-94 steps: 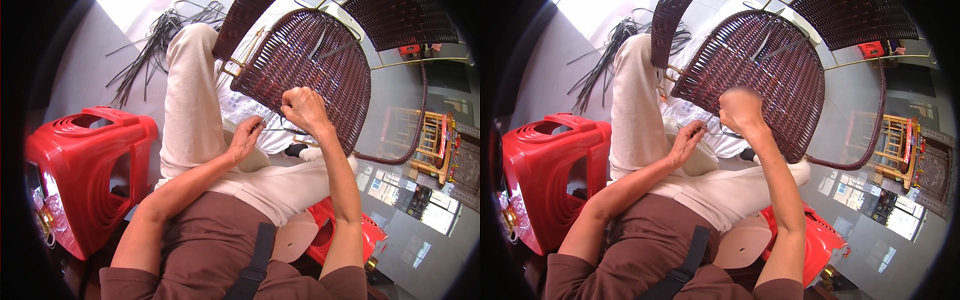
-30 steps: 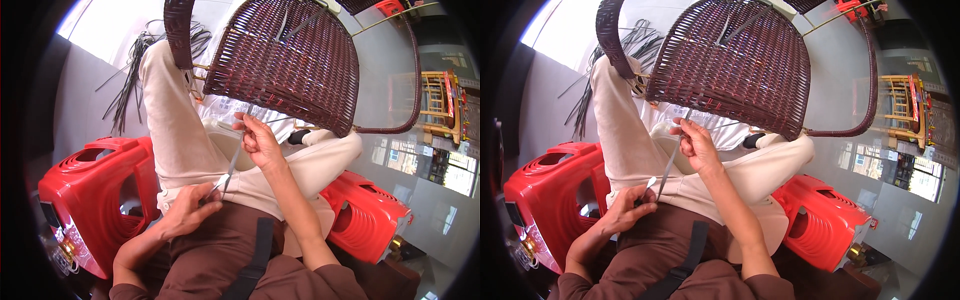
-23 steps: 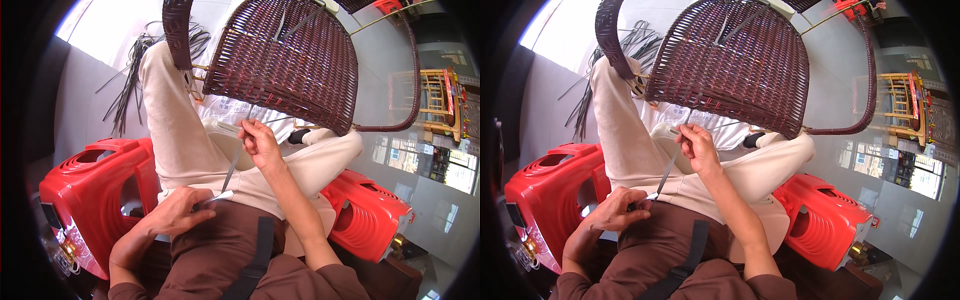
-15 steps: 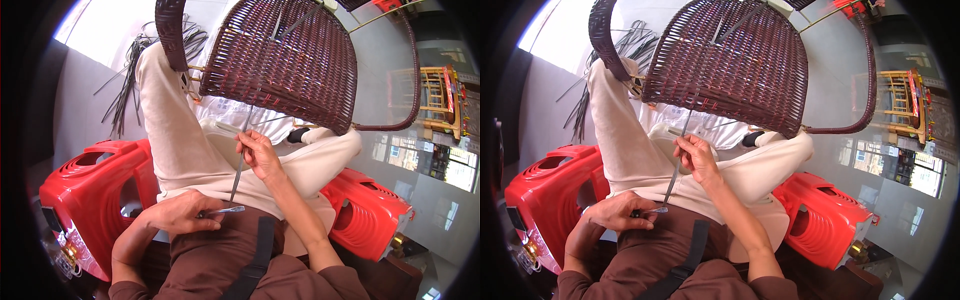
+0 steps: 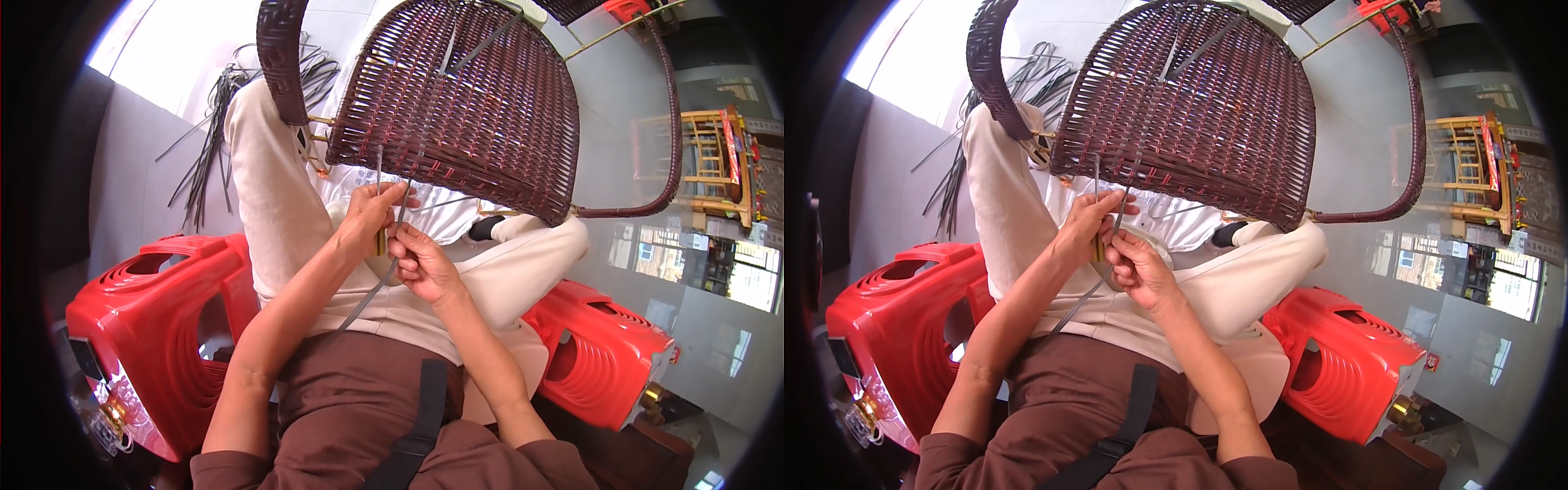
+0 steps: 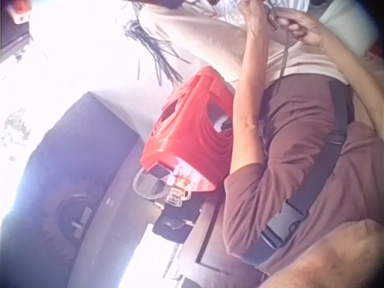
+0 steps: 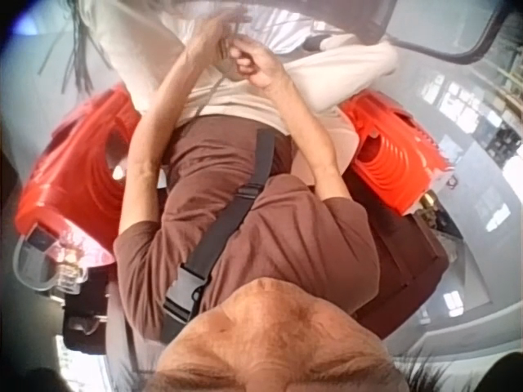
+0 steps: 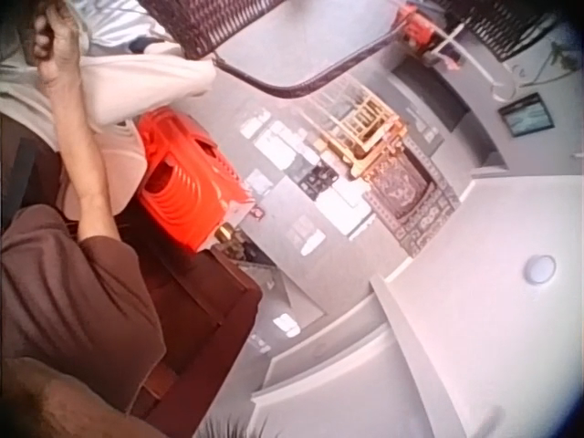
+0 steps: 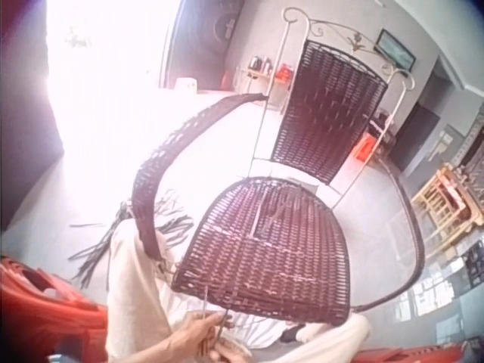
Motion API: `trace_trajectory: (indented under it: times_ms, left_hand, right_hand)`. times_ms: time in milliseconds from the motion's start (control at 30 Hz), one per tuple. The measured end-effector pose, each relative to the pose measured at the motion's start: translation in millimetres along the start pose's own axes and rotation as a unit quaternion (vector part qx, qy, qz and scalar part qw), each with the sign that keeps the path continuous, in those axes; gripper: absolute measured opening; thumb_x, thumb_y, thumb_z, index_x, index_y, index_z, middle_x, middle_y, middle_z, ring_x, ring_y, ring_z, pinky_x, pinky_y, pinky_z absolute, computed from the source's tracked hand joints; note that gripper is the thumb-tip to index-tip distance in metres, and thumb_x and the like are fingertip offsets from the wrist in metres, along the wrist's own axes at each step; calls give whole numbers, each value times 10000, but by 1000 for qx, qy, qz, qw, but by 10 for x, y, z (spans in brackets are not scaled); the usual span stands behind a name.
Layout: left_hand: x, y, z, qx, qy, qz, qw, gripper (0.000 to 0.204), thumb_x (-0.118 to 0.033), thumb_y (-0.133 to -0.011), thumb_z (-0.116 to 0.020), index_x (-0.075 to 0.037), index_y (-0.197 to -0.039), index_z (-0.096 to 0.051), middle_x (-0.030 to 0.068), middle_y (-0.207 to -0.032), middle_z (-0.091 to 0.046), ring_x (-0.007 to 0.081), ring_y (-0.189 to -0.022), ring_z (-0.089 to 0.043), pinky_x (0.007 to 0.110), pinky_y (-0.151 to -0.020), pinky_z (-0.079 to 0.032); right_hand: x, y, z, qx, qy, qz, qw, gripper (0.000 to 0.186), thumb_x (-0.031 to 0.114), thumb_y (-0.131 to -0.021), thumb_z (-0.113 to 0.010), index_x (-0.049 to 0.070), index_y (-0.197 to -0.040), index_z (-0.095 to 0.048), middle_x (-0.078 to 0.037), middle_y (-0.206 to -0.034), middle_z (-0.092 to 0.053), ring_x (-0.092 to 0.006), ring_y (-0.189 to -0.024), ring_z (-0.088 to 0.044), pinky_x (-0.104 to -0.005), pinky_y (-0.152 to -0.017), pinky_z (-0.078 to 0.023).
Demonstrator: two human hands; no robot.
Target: The person weaves brown strips into a chair frame by hand and with a tool, then pulls the strips tight and cuts them with scissors.
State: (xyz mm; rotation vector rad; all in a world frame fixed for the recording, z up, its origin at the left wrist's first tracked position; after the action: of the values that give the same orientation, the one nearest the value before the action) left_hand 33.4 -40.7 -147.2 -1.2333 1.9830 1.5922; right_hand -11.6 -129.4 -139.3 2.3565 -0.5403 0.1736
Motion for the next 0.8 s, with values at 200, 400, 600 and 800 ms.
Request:
trace_trajectory:
  times_ms: [200, 400, 600, 800]
  left_hand:
    - [36, -67, -149, 93, 203, 54, 973, 203, -191, -851, -585, 1, -916, -604, 9, -659, -569, 44, -409, -327, 211, -348, -329]
    - [-121, -41, -80, 26, 68, -42, 996, 108, -130, -810, -629, -24, -819, -611, 31, -679, -606, 5, -437, -343, 167, -354, -264]
    - [-269, 218, -76, 4, -36, -83, 996, 105, -119, -809, -617, -31, -762, -583, 34, -641, -590, 21, -449, -398, 158, -412, -292]
    - [-289, 437, 142, 79, -103, -110, 985, 129, -111, -824, -600, -25, -742, -552, 19, -622, -563, 42, -542, -484, 184, -471, -336]
  right_hand:
    - [18, -12, 24, 34, 10, -24, 999, 125, 216, -914, -512, 104, -912, -566, 50, -640, -456, 1, -419, -323, -130, -373, -240]
    - [16, 31, -3, 4, 42, -19, 999, 132, 204, -905, -526, 85, -909, -581, 27, -630, -486, -6, -413, -340, -142, -366, -240]
    - [-67, 68, -39, 7, 106, -42, 993, 154, 199, -885, -552, 53, -915, -589, 4, -630, -513, -22, -404, -342, -158, -373, -241]
    - [-6, 48, -7, -20, 263, 6, 965, 142, 127, -852, -587, 12, -915, -644, -42, -704, -603, -58, -457, -445, -176, -412, -354]
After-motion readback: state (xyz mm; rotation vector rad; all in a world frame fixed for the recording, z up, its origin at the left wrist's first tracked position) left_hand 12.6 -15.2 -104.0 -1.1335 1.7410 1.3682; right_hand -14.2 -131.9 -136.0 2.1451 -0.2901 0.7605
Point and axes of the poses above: each hand's wrist, its own y-axis away from the middle knuckle, its own z-axis out of the back of the hand, x = y × z, the point moved 8 cm from there along -y, towards the middle knuckle
